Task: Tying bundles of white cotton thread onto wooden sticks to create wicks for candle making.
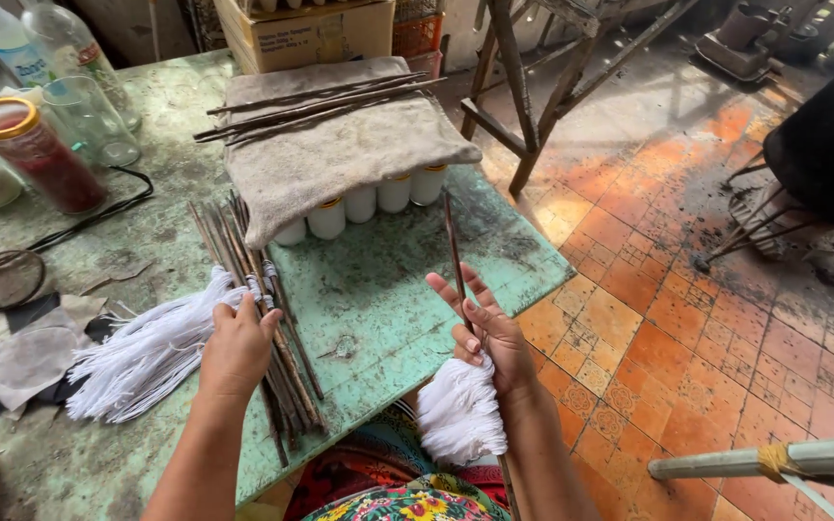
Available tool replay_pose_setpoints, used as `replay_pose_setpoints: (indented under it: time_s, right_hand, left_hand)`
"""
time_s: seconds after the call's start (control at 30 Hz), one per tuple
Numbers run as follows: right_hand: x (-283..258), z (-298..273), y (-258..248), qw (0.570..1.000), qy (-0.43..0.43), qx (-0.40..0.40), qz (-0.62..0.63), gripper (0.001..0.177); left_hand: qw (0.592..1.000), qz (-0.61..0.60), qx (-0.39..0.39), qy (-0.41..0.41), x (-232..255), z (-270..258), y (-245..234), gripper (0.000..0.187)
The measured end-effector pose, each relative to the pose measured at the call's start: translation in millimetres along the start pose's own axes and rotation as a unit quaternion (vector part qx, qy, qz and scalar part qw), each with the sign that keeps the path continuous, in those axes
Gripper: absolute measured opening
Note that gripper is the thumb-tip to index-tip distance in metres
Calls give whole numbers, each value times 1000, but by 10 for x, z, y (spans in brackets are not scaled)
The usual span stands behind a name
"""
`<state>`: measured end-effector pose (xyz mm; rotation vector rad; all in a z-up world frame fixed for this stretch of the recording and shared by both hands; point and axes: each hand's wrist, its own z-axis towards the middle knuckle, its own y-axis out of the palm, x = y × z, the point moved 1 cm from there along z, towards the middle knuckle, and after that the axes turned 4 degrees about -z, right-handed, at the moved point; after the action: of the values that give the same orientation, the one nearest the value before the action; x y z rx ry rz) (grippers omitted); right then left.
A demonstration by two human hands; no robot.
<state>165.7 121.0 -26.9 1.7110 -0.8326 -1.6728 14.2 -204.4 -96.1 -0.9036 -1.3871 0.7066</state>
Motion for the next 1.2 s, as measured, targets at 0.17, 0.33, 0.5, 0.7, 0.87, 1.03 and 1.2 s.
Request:
replay_pose_setpoints:
  time_s: [0.17, 0.33, 0.5, 0.7, 0.87, 1.03, 1.2]
  right_hand:
    - [294, 171, 5, 996, 73, 43, 12, 24]
    - [402, 267, 488, 991, 105, 63, -56, 23]
    - [-490, -37, 838, 871, 33, 7, -491, 62]
    - [-772, -274, 911, 685, 94, -23, -722, 86]
    - [-680, -102, 803, 674, -28, -20, -738, 57]
    - [-739, -15, 798, 764, 19, 12, -645, 44]
    - [-827, -31, 872, 778, 27, 32, -627, 37]
  left_hand:
    - [986, -132, -46, 87, 1000, -109, -196, 55]
    - [707, -663, -244, -2, 1725, -62, -78, 50]
    - [710, -685, -159, 46, 1720, 147, -296, 46]
    - [696, -710, -76, 73, 1774, 220, -339, 43]
    - [694, -708, -109, 74, 2078, -197, -26, 41]
    - [716, -648, -205, 156, 2090, -476, 144, 59]
    - [707, -672, -193, 110, 2007, -531, 52, 35]
